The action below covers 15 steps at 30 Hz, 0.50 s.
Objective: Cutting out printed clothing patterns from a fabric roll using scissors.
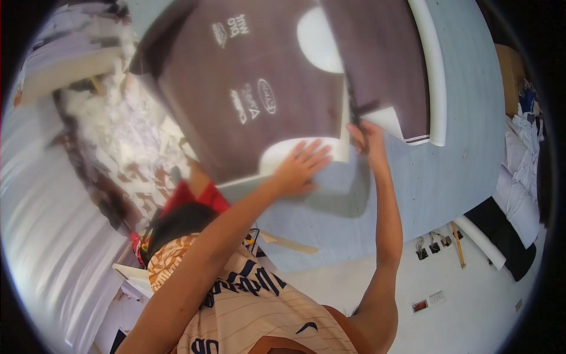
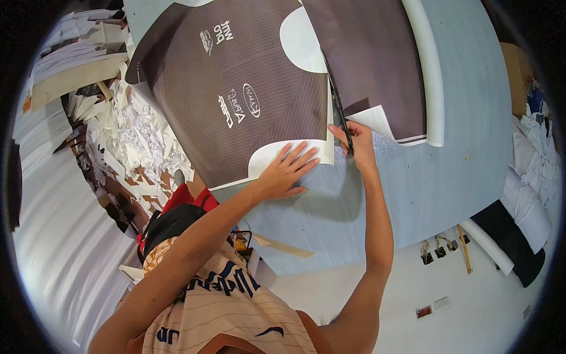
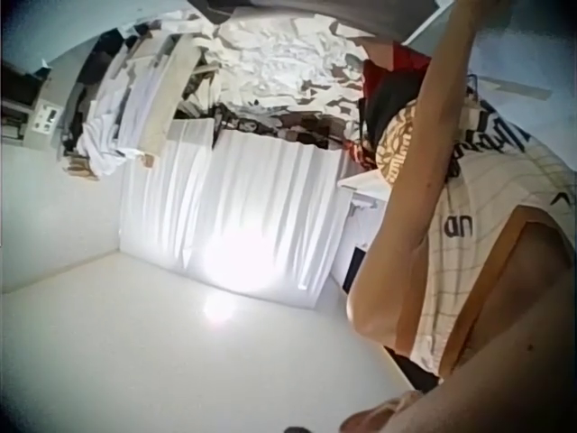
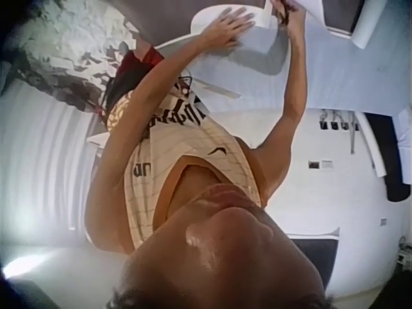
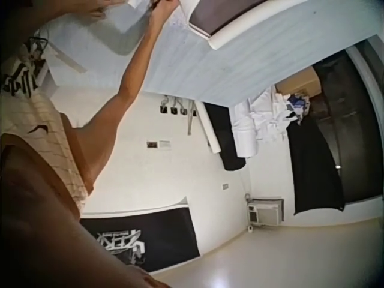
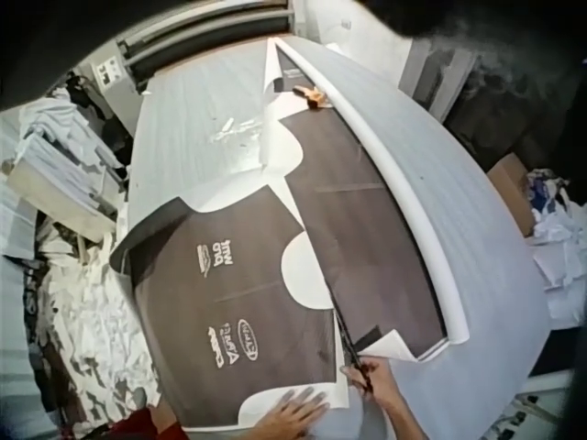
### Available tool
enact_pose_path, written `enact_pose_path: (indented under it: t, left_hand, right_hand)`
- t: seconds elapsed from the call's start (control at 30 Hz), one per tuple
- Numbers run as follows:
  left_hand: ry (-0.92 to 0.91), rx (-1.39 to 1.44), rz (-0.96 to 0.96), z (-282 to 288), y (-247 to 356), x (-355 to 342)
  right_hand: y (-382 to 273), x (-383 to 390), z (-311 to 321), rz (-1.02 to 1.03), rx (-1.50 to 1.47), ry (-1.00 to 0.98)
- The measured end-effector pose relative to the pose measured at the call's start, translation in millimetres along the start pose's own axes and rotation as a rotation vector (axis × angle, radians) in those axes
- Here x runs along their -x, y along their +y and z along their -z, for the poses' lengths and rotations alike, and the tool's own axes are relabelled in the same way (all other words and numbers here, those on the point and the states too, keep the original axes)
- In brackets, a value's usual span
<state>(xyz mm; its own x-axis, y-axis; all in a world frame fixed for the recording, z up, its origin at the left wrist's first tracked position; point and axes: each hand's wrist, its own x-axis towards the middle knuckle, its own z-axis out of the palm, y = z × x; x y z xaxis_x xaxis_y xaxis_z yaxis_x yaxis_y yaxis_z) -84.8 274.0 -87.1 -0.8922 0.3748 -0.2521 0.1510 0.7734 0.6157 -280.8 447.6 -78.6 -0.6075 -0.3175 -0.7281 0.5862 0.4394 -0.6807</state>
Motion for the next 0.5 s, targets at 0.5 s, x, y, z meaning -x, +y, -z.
enact_pose_path:
  t: [0.5]
  left_hand:
    - [-0.004, 0.042, -0.005, 17.8, -12.9, 10.9]
  right_hand:
    - [-63.5, -62.8, -41.0, 0.056, -0.008, -0.019]
